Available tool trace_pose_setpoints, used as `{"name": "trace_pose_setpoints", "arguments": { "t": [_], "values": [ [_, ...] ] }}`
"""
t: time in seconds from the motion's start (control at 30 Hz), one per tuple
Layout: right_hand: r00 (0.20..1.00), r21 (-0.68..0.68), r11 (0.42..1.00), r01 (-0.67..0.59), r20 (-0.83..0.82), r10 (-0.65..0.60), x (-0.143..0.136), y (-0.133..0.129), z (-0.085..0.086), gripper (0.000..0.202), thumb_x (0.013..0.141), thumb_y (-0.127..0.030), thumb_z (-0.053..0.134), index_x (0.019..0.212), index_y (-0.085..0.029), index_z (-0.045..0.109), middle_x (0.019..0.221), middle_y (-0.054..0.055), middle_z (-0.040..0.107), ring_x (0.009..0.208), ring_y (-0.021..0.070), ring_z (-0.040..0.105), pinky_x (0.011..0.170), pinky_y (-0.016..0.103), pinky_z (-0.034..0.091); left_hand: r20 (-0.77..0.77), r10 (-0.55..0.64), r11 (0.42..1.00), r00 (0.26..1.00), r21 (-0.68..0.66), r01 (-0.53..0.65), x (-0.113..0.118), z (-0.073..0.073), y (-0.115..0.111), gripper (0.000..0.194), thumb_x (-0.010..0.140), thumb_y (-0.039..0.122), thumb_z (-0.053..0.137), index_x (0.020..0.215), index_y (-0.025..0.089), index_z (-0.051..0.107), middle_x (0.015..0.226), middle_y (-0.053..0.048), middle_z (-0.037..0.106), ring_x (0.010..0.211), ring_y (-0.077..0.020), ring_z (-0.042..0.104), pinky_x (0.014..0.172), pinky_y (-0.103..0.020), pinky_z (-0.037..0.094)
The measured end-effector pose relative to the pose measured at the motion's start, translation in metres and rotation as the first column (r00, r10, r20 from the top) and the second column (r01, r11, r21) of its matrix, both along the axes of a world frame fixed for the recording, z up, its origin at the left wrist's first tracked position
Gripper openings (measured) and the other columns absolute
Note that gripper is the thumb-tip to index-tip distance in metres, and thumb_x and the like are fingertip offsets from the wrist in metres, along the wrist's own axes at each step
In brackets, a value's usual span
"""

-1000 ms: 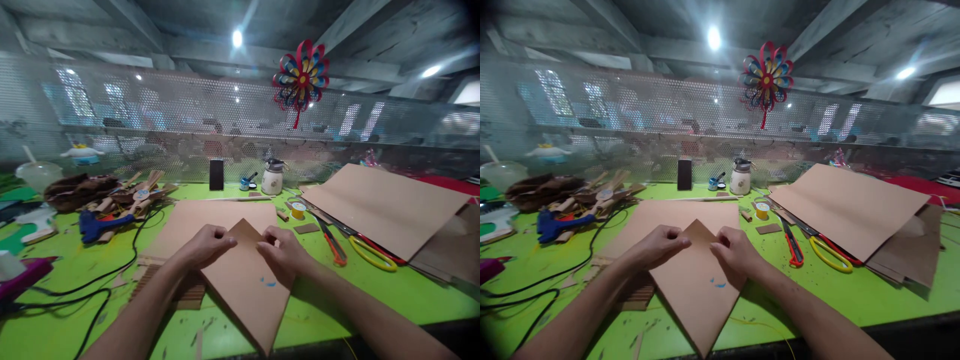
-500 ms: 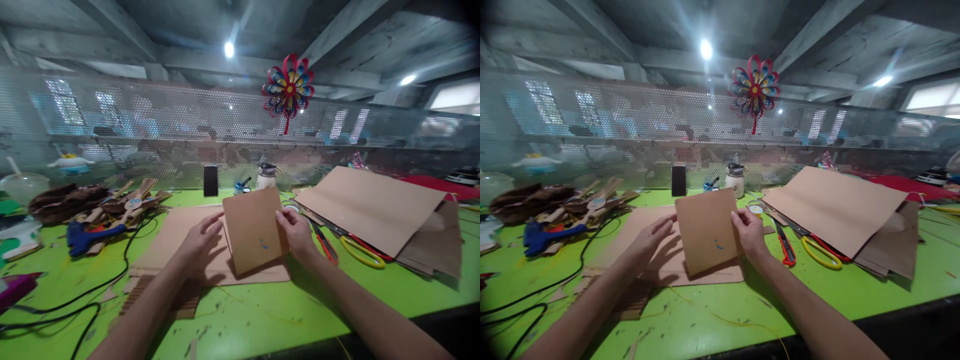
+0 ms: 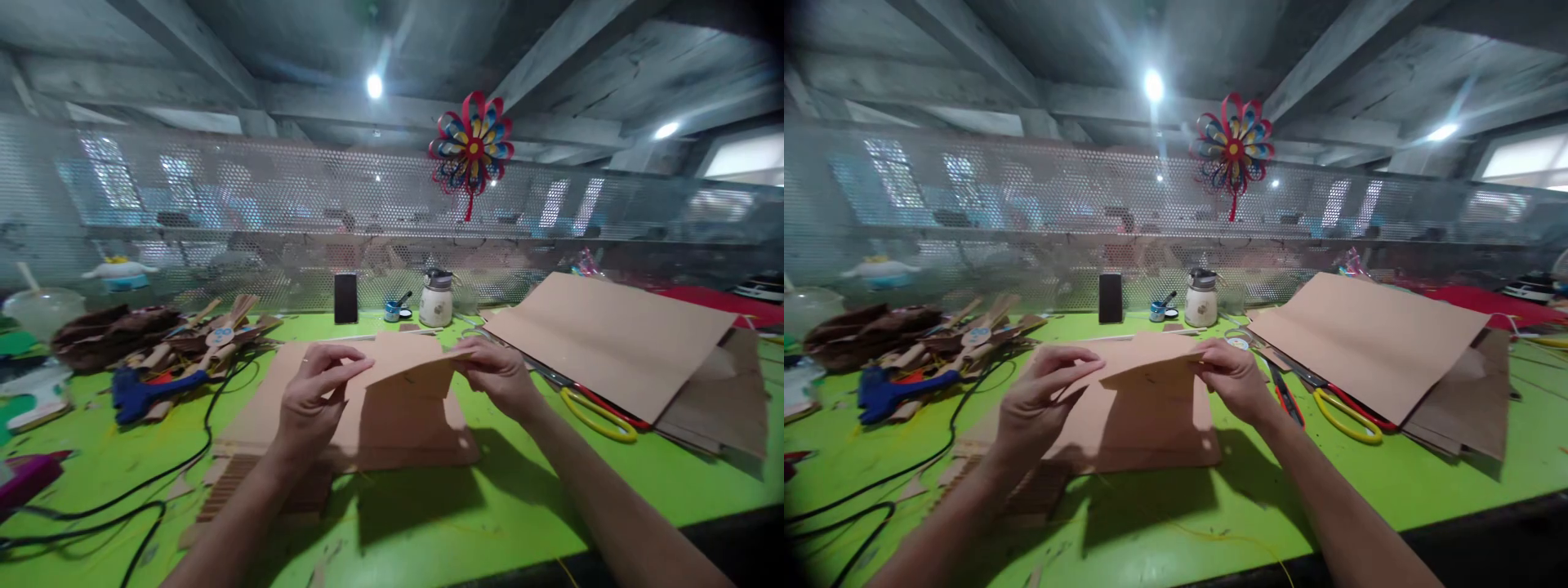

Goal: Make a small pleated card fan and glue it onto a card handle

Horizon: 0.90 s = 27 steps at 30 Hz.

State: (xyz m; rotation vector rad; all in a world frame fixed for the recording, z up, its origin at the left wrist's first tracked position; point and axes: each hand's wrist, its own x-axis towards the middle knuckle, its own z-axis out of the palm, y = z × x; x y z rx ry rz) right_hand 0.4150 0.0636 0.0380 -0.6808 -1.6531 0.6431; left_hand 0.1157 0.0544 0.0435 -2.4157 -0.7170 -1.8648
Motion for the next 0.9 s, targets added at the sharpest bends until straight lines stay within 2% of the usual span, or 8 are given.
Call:
{"name": "trace_pose_setpoints", "arguments": {
  "t": [0.07, 0.17, 0.27, 0.37, 0.5, 0.67, 0.77, 0.9],
  "values": [
    [0.998, -0.027, 0.999, -0.034, 0.044, 0.036, 0.004, 0.005, -0.002, 0.014, 0.085, -0.039, 0.079, 0.090, -0.028, 0.086, 0.103, 0.008, 0.077, 0.071, 0.0175, 0.068, 0.060, 0.032, 0.058, -0.087, 0.000, 0.998, 0.996, 0.055, 0.005, 0.000, 0.001, 0.000, 0.044, 0.091, 0.001, 0.061, 0.116, 0.033, 0.078, 0.103, -0.004, 0.072, 0.096, -0.0177, 0.063, 0.082, -0.030, 0.052],
    [0.993, -0.061, 0.997, -0.046, 0.106, 0.052, 0.007, 0.014, -0.007, 0.011, 0.083, -0.035, 0.081, 0.089, -0.027, 0.085, 0.106, 0.009, 0.078, 0.098, 0.0235, 0.072, 0.085, 0.039, 0.060, -0.240, -0.057, 0.997, 0.969, 0.045, 0.070, 0.000, -0.005, 0.005, 0.045, 0.092, -0.001, 0.054, 0.114, 0.030, 0.078, 0.101, -0.005, 0.073, 0.086, -0.0163, 0.060, 0.073, -0.028, 0.052],
    [0.979, -0.102, 0.993, -0.051, 0.193, 0.070, 0.007, 0.019, -0.014, 0.011, 0.084, -0.029, 0.079, 0.092, -0.025, 0.085, 0.111, 0.010, 0.078, 0.109, 0.0252, 0.071, 0.099, 0.045, 0.055, -0.398, -0.113, 0.981, 0.910, -0.189, 0.039, 0.000, -0.020, 0.014, 0.039, 0.088, 0.001, 0.055, 0.102, 0.027, 0.080, 0.095, -0.006, 0.073, 0.085, -0.0170, 0.064, 0.076, -0.031, 0.053],
    [0.940, -0.158, 0.985, -0.071, 0.319, 0.119, 0.006, 0.021, -0.023, 0.018, 0.077, -0.016, 0.081, 0.093, -0.023, 0.084, 0.113, 0.010, 0.078, 0.110, 0.0268, 0.070, 0.106, 0.050, 0.050, -0.478, -0.130, 0.909, 0.869, -0.406, -0.088, 0.000, -0.038, 0.021, 0.033, 0.077, 0.000, 0.059, 0.091, 0.020, 0.081, 0.090, -0.007, 0.072, 0.083, -0.0175, 0.066, 0.075, -0.030, 0.053],
    [0.863, -0.263, 0.959, -0.105, 0.455, 0.219, 0.008, 0.027, -0.040, 0.011, 0.085, -0.021, 0.082, 0.094, -0.018, 0.079, 0.108, 0.008, 0.077, 0.106, 0.0250, 0.071, 0.103, 0.051, 0.052, -0.519, -0.171, 0.814, 0.837, -0.554, -0.177, 0.002, -0.047, 0.022, 0.027, 0.074, 0.002, 0.057, 0.080, 0.016, 0.079, 0.081, -0.005, 0.069, 0.071, -0.0152, 0.064, 0.067, -0.025, 0.049],
    [0.784, -0.394, 0.906, -0.156, 0.508, 0.357, 0.015, 0.033, -0.050, 0.015, 0.096, -0.031, 0.074, 0.095, -0.016, 0.074, 0.101, 0.004, 0.076, 0.095, 0.0205, 0.072, 0.090, 0.044, 0.058, -0.530, -0.217, 0.706, 0.819, -0.665, -0.243, 0.004, -0.041, 0.017, 0.021, 0.071, 0.008, 0.057, 0.078, 0.017, 0.076, 0.083, -0.005, 0.067, 0.073, -0.0172, 0.062, 0.069, -0.027, 0.046],
    [0.774, -0.456, 0.871, -0.184, 0.479, 0.414, 0.018, 0.032, -0.044, 0.010, 0.092, -0.026, 0.076, 0.097, -0.018, 0.079, 0.107, 0.006, 0.077, 0.098, 0.0196, 0.071, 0.093, 0.041, 0.057, -0.492, -0.233, 0.645, 0.839, -0.724, -0.246, 0.007, -0.039, 0.015, 0.016, 0.074, 0.024, 0.064, 0.085, 0.017, 0.073, 0.084, -0.005, 0.066, 0.075, -0.0188, 0.061, 0.069, -0.029, 0.046],
    [0.798, -0.535, 0.824, -0.186, 0.407, 0.445, 0.022, 0.028, -0.036, 0.015, 0.086, -0.029, 0.079, 0.096, -0.020, 0.084, 0.112, 0.009, 0.079, 0.101, 0.0199, 0.071, 0.093, 0.034, 0.055, -0.428, -0.269, 0.553, 0.863, -0.802, -0.226, 0.010, -0.036, 0.009, 0.031, 0.078, 0.050, 0.064, 0.079, 0.019, 0.065, 0.077, -0.002, 0.063, 0.068, -0.0181, 0.058, 0.063, -0.028, 0.045]
  ]
}}
